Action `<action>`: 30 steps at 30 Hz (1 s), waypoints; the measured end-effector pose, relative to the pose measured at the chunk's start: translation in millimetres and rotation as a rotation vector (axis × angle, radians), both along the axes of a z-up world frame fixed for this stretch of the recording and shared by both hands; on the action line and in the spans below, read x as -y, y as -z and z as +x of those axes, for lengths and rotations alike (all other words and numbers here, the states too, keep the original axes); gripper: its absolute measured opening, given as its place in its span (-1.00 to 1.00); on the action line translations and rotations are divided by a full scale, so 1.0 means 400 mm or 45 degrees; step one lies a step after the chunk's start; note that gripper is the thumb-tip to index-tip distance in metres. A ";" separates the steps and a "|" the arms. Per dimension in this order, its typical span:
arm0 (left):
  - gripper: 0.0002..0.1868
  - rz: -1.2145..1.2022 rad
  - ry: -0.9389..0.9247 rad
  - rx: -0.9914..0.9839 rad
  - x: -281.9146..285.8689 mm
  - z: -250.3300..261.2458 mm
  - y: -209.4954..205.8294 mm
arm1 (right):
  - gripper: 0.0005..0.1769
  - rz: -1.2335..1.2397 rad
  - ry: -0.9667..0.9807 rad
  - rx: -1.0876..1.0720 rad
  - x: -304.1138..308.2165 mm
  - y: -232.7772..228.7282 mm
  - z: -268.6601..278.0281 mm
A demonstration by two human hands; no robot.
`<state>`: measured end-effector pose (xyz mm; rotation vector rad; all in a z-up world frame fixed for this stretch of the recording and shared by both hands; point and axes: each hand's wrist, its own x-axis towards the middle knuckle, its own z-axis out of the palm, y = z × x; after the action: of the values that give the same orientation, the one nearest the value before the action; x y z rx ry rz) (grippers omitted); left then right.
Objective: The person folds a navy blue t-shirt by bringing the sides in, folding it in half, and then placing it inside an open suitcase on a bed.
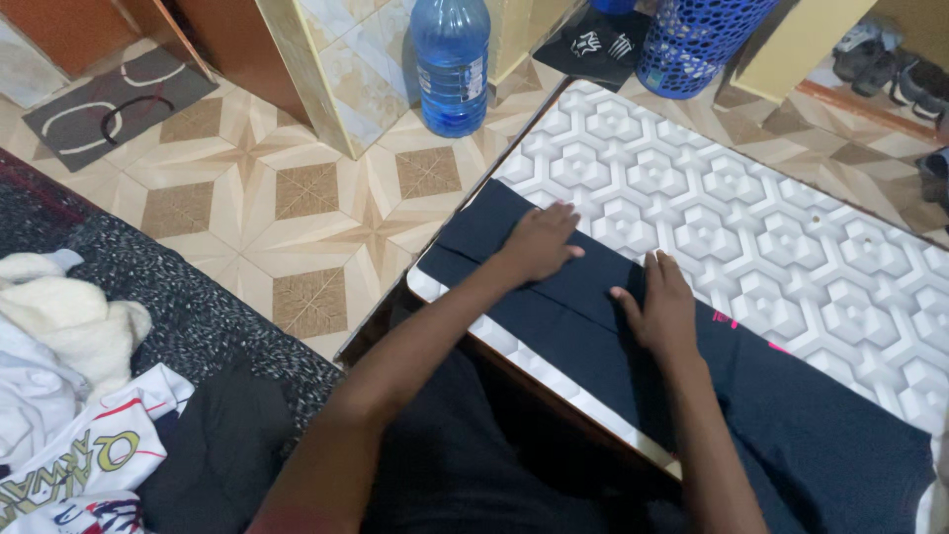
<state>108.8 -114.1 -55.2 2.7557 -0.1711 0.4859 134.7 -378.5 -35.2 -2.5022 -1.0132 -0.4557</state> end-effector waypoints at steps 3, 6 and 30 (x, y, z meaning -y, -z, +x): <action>-0.14 0.079 -0.094 -0.261 0.037 0.029 0.015 | -0.02 -0.176 0.118 -0.008 -0.016 0.052 0.009; -0.08 0.099 -0.206 -0.342 0.011 0.018 0.022 | -0.05 -0.171 0.158 -0.046 -0.015 0.075 -0.009; -0.15 0.114 -0.324 -0.299 -0.065 -0.006 0.017 | -0.05 -0.190 0.169 -0.079 -0.017 0.046 -0.029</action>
<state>106.4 -88.3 -62.0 2.9088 0.2222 0.2161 123.3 -371.5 -53.5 -2.7106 -0.8912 -0.3505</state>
